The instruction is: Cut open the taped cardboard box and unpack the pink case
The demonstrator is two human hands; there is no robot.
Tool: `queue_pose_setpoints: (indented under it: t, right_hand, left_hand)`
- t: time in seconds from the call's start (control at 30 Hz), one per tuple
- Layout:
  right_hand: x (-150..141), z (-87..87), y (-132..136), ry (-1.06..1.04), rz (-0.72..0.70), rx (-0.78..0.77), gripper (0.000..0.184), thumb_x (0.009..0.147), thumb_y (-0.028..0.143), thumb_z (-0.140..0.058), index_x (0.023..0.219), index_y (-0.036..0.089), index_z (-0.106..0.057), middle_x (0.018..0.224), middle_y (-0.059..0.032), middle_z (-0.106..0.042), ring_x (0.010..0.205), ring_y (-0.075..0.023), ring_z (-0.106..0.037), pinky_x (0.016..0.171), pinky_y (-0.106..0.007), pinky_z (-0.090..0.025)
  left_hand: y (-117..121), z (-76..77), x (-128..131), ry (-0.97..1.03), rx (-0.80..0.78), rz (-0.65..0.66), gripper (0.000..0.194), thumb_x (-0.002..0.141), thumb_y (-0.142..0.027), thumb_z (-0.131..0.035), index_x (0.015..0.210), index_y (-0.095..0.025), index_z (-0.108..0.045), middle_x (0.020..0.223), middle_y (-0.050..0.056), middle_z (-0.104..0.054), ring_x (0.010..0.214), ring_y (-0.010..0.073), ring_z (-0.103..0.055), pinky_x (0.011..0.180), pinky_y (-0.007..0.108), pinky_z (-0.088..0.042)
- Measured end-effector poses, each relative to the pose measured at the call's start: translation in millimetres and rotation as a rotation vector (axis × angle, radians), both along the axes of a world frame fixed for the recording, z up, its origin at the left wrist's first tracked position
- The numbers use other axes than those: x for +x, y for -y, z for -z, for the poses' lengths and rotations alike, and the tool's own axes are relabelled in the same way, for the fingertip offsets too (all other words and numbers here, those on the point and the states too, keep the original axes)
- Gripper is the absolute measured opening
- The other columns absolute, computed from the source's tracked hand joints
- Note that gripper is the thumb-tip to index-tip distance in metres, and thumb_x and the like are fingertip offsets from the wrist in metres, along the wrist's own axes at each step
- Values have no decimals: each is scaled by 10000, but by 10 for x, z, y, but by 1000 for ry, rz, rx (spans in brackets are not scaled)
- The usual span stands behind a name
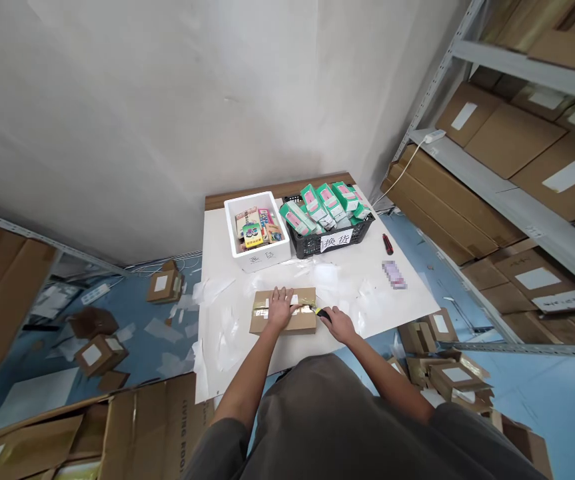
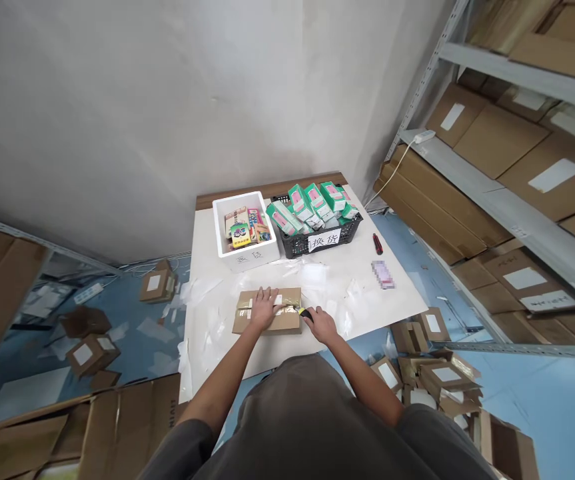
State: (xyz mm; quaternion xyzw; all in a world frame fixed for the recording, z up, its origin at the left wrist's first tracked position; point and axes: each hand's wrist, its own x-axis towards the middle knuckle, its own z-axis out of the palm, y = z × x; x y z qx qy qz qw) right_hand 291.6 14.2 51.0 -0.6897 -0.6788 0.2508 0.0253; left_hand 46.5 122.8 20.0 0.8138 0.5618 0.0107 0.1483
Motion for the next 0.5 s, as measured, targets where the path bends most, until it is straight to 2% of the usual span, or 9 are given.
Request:
queue_pose_setpoints:
  t: [0.1, 0.17, 0.3, 0.4, 0.43, 0.5]
  right_hand:
    - [-84, -22, -69, 69, -8, 5, 354, 1084, 487, -423, 1317, 277, -585, 1147, -81, -618, 967, -225, -639, 769, -280, -394]
    - [-38, -13, -72, 121, 23, 13, 357, 1079, 489, -437, 1329, 280, -583, 1164, -92, -616, 992, -235, -641, 785, -286, -404]
    - [373, 16, 26, 192, 375, -15, 390, 1088, 457, -391, 1361, 238, -562, 1185, -127, -625, 943, -233, -668, 783, -303, -428]
    - [631, 76, 138, 40, 515, 14, 387, 1056, 492, -441, 1310, 236, -583, 1142, -109, -662, 936, -236, -682, 802, -311, -449]
    - [617, 124, 175, -54, 568, 15, 399, 1035, 518, -470, 1289, 235, -587, 1087, -94, -680, 926, -240, -685, 801, -314, -458]
    - [398, 277, 240, -300, 724, -21, 478, 966, 591, -547, 1265, 220, -581, 932, -61, -698, 851, -245, -688, 753, -315, -481]
  left_hand:
    - [55, 49, 8, 37, 29, 4, 828, 955, -718, -462, 1590, -188, -438, 1644, 164, -410, 1593, 406, -146, 1283, 564, -110]
    - [91, 76, 22, 51, 40, -12, 820, 955, -718, -463, 1593, -203, -431, 1652, 153, -401, 1599, 401, -124, 1284, 576, -88]
    - [143, 118, 31, 97, 40, -40, 782, 973, -701, -442, 1582, -209, -449, 1662, 134, -389, 1609, 383, -91, 1292, 565, -63]
    - [164, 127, 15, 144, 35, -21, 815, 950, -720, -476, 1584, -208, -444, 1667, 136, -380, 1610, 381, -80, 1295, 564, -64]
    - [169, 122, 15, 157, 32, -25, 835, 937, -730, -493, 1586, -208, -439, 1670, 136, -375, 1609, 384, -81, 1295, 566, -67]
    - [177, 95, 32, 181, 17, -46, 864, 916, -745, -517, 1586, -206, -438, 1676, 135, -363, 1606, 388, -89, 1295, 562, -78]
